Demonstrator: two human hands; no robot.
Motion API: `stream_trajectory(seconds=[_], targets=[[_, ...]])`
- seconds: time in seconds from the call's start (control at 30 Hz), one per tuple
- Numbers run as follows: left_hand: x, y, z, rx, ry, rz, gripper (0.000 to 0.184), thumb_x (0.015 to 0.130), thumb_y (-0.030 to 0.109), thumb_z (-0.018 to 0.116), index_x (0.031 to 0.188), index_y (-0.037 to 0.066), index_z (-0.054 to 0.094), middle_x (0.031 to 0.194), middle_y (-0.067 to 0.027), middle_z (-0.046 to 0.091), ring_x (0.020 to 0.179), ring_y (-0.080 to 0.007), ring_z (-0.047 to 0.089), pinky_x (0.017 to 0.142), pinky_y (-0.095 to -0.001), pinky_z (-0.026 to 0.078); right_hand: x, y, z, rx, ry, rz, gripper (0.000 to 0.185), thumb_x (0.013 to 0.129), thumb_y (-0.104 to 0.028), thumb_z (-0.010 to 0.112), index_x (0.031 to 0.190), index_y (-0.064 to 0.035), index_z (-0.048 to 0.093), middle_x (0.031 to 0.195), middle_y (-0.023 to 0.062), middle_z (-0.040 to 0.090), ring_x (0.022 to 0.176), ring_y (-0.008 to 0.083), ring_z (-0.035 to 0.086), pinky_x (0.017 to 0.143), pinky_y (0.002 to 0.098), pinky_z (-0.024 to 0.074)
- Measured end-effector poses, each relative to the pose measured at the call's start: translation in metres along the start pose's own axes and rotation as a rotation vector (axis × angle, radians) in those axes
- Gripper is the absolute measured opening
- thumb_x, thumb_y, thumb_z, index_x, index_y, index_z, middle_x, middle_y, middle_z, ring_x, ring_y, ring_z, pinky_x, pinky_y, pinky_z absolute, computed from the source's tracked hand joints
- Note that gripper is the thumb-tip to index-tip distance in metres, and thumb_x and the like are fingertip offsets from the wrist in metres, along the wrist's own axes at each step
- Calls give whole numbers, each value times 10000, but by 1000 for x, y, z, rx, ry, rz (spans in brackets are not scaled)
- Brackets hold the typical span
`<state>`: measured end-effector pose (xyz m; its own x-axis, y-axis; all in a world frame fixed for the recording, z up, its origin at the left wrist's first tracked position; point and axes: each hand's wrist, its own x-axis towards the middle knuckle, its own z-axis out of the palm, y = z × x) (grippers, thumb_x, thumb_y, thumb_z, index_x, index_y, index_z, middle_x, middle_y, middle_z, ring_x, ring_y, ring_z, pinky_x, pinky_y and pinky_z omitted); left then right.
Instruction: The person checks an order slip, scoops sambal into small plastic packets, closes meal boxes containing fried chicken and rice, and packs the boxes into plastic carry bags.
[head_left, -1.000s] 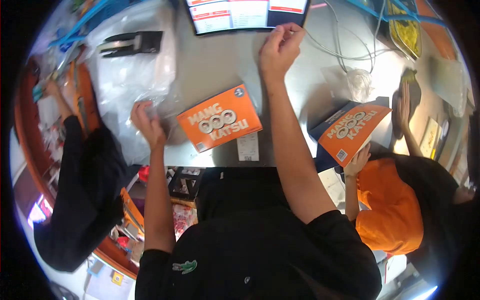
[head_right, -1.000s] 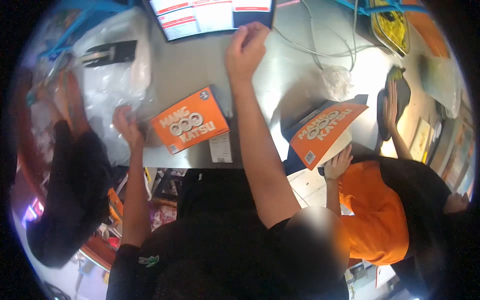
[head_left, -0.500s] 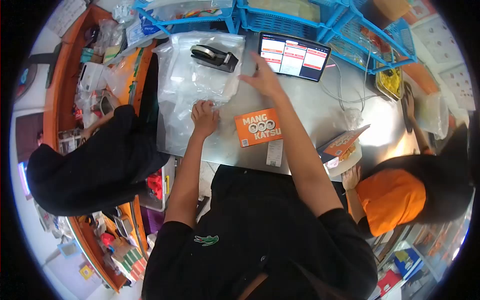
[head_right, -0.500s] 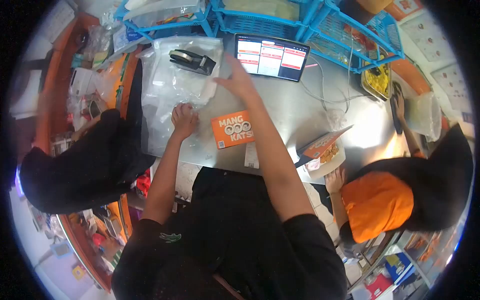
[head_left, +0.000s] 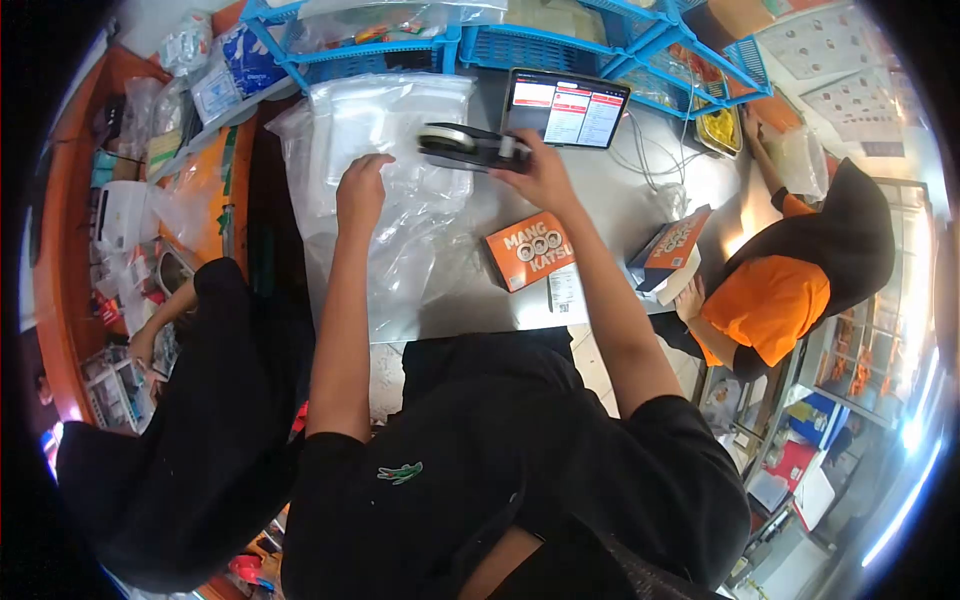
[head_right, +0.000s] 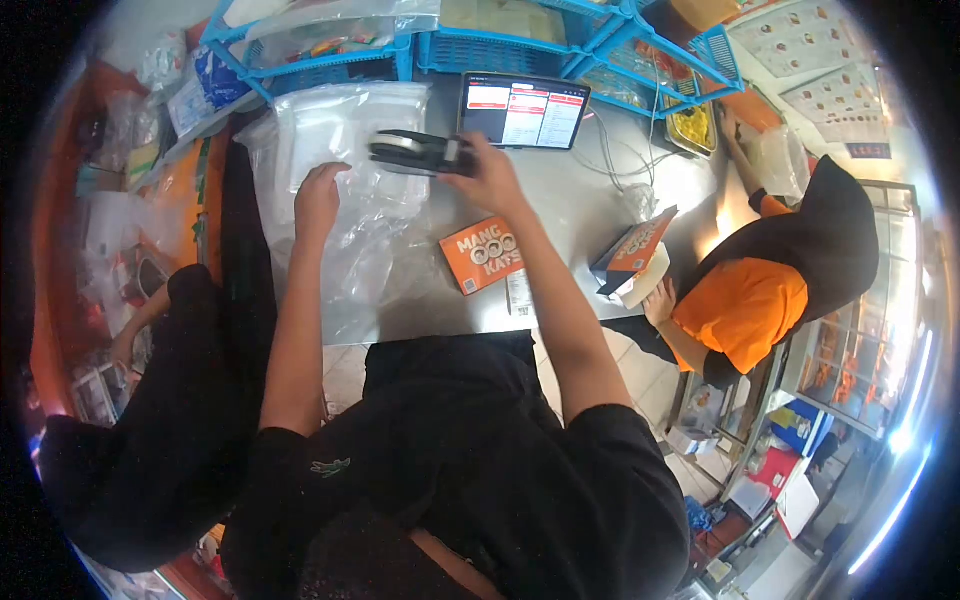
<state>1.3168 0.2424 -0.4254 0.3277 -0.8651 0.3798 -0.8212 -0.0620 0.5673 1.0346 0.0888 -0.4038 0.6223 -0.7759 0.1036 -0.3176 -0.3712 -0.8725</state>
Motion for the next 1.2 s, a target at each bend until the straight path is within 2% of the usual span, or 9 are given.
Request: stream_trajectory(seconds=[0.3,0.4,0.57,0.73,0.8,0.93,1.0,1.13,1.2], targets=[[38,-32,10,157,-399,-152,42,856,99,678,885,83,651,946,-112,610,914,-345,645,788,-451,524,-27,56,-62,-52,-119,207,692,740,-121,884,1326,-40,524,1096,116,667,696,129,629,565,313,498],[43,-33,12,225,-499,-200,68,871,136,685,874,81,644,962,-99,610,926,-335,647,785,-457,524,-27,60,-52,-228,-160,329,707,739,-117,879,1352,-90,527,1233,104,657,727,181,624,657,337,542],[20,-30,12,-9,-73,7,61,927,125,629,914,67,644,925,-112,651,881,-353,642,783,-488,512,-38,29,-43,-728,93,36,644,763,-150,848,1340,-114,564,1195,176,638,1042,347,647,860,418,550],[62,22,-39,-139,70,83,120,996,143,570,1038,33,595,882,-156,668,859,-376,638,777,-423,511,-9,-65,49,12,-57,101,459,886,-118,673,1322,-40,552,1230,205,637,1172,406,579,1022,487,469],[82,76,-90,-351,200,-116,164,1045,182,521,1067,25,563,852,-134,654,811,-325,646,744,-353,495,0,-56,109,-266,-27,-218,380,900,-124,623,1246,27,582,1155,220,654,1147,401,595,987,473,490],[102,126,-194,-510,732,-112,246,1085,280,459,1076,51,547,796,-122,639,656,-232,617,622,-336,504,25,-55,130,-371,-125,-25,413,877,-107,616,1253,57,570,1152,249,651,1152,405,591,998,469,486],[90,122,-227,-968,600,-254,260,1081,305,460,1088,56,534,856,-161,672,620,-246,620,594,-350,522,27,-85,113,-391,-53,34,450,868,-86,604,1291,57,546,1168,254,647,1156,396,589,997,457,489],[81,112,-227,-1262,528,-473,271,1070,313,463,1119,50,501,1003,-224,712,594,-270,640,566,-387,551,25,-134,88,1305,-316,385,497,911,-185,569,1358,31,533,1253,193,651,1177,334,608,974,437,509],[71,98,-214,-1246,482,-487,281,1068,341,458,1183,88,500,1170,-235,696,727,-273,689,590,-358,556,18,-156,69,1560,-345,532,565,935,-343,585,1366,21,538,1267,165,649,1090,290,655,914,436,548]])
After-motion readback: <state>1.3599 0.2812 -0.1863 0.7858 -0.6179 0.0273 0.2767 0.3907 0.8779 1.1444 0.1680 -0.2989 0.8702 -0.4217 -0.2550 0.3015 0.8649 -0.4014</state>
